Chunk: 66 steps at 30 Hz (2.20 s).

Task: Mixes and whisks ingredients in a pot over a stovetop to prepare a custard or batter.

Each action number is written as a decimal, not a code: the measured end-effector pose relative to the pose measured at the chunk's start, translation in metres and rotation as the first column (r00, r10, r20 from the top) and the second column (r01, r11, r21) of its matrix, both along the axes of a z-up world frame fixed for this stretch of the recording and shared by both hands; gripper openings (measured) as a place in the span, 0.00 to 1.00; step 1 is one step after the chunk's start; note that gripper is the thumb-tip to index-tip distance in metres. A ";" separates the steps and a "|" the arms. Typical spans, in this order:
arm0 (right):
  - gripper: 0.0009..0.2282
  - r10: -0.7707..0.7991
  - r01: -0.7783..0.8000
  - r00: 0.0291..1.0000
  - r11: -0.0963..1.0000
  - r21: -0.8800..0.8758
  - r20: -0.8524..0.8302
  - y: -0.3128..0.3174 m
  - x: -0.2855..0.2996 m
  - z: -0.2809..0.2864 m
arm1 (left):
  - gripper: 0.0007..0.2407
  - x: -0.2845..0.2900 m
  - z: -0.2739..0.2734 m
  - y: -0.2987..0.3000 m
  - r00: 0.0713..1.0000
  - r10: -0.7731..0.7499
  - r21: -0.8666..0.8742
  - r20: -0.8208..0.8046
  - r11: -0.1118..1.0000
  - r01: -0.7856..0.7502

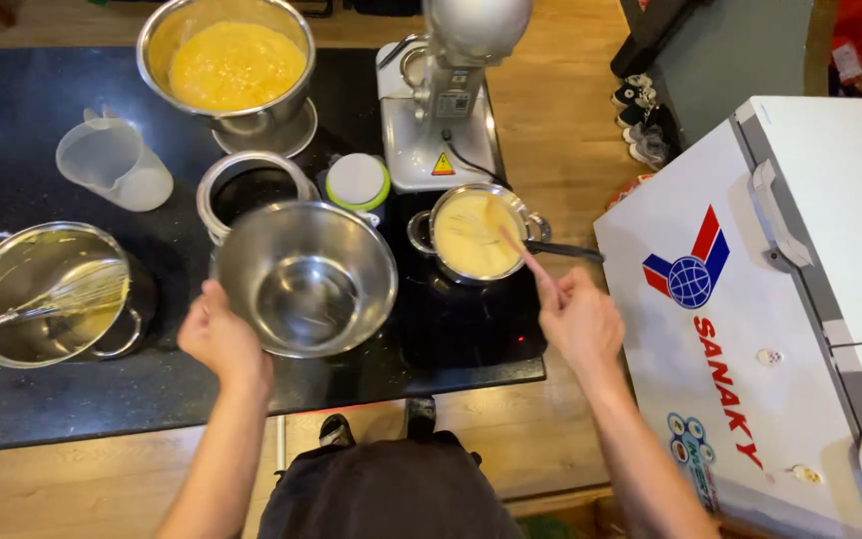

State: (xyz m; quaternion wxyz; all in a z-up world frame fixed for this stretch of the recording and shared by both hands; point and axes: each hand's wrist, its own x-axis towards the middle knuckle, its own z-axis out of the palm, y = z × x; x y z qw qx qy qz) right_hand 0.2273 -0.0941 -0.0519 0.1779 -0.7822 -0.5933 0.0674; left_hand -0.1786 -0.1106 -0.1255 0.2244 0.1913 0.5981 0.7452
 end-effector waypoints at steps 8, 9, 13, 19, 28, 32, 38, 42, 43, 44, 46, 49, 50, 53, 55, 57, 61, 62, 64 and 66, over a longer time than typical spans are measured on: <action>0.11 -0.013 0.024 0.920 0.999 0.023 -0.391 -0.029 -0.036 0.005 | 0.20 -0.008 -0.083 -0.032 0.977 0.020 -0.053 0.213 0.999 -0.009; 0.10 -0.012 -0.014 0.824 0.999 -0.041 -0.566 -0.034 -0.042 0.000 | 0.21 -0.009 -0.090 -0.034 0.982 0.022 -0.047 0.187 0.999 -0.014; 0.04 -0.226 -0.033 0.558 0.955 -0.293 -0.798 -0.062 -0.124 0.012 | 0.21 -0.013 -0.092 -0.031 0.993 0.014 -0.011 0.118 1.000 -0.013; 0.20 -0.364 -0.242 0.368 0.851 -0.466 -0.856 -0.074 -0.232 -0.008 | 0.19 -0.019 -0.125 -0.022 0.979 -0.044 -0.038 0.199 0.998 0.052; 0.16 -0.438 -0.311 -0.137 0.871 -0.381 -0.889 -0.078 -0.321 -0.055 | 0.29 -0.076 -0.097 -0.021 0.809 -0.382 -0.325 0.447 0.773 0.545; 0.18 -0.279 -0.494 0.160 0.808 -0.322 -0.947 -0.100 -0.273 -0.070 | 0.23 -0.119 -0.087 -0.027 0.872 -0.301 -0.349 0.385 0.828 0.440; 0.17 0.181 -0.181 0.834 0.982 0.053 -0.521 -0.082 -0.131 -0.058 | 0.17 -0.113 -0.040 -0.037 0.924 -0.337 -0.006 0.181 0.939 0.343; 0.22 0.119 -0.083 0.963 0.985 0.153 -0.242 -0.088 -0.047 -0.112 | 0.16 -0.052 0.004 -0.024 0.902 -0.401 -0.018 -0.160 0.915 0.403; 0.22 0.120 -0.084 0.962 0.985 0.154 -0.247 -0.089 -0.046 -0.106 | 0.16 -0.029 0.016 -0.020 0.902 -0.399 -0.020 -0.165 0.915 0.402; 0.21 0.091 -0.087 0.938 0.996 0.029 -0.334 -0.091 -0.045 -0.101 | 0.13 -0.007 0.028 -0.015 0.880 -0.451 0.027 -0.151 0.888 0.459; 0.21 0.055 -0.105 0.905 0.990 -0.096 -0.422 -0.094 -0.045 -0.095 | 0.11 0.026 0.032 -0.008 0.855 -0.498 0.069 -0.147 0.857 0.511; 0.21 0.080 -0.082 0.906 0.997 0.013 -0.417 -0.097 -0.045 -0.095 | 0.11 0.060 0.017 -0.001 0.688 -0.660 0.035 -0.302 0.713 0.700; 0.20 0.092 -0.113 0.890 0.993 -0.021 -0.446 -0.098 -0.043 -0.097 | 0.12 0.071 0.015 0.000 0.638 -0.736 -0.059 -0.226 0.664 0.745; 0.19 0.150 -0.194 0.873 0.980 -0.048 -0.463 -0.099 -0.038 -0.099 | 0.13 0.100 0.004 -0.002 0.520 -0.851 -0.293 -0.074 0.517 0.804; 0.20 0.205 -0.247 0.869 0.968 -0.036 -0.451 -0.096 -0.032 -0.102 | 0.13 0.118 0.010 -0.003 0.463 -0.886 -0.424 0.000 0.419 0.803; 0.18 0.211 -0.177 0.811 0.977 0.116 -0.546 -0.096 -0.025 -0.111 | 0.14 0.133 0.031 -0.009 0.223 -0.905 -0.508 -0.362 0.392 0.767; 0.17 0.192 -0.081 0.684 0.979 0.188 -0.704 -0.068 -0.003 -0.126 | 0.17 0.158 0.027 -0.022 0.031 -0.963 -0.657 -0.268 0.206 0.725; 0.17 0.230 -0.021 0.537 0.965 0.260 -0.812 -0.058 0.005 -0.130 | 0.18 0.166 0.028 -0.026 -0.040 -0.968 -0.710 -0.246 0.152 0.688; 0.16 0.276 0.043 0.363 0.949 0.312 -0.890 -0.032 0.021 -0.134 | 0.18 0.182 0.029 -0.031 -0.098 -0.972 -0.763 -0.215 0.104 0.638; 0.19 0.213 0.148 0.239 0.956 0.253 -0.947 -0.004 0.037 -0.133 | 0.20 0.194 0.029 -0.035 -0.184 -0.974 -0.875 -0.133 0.028 0.484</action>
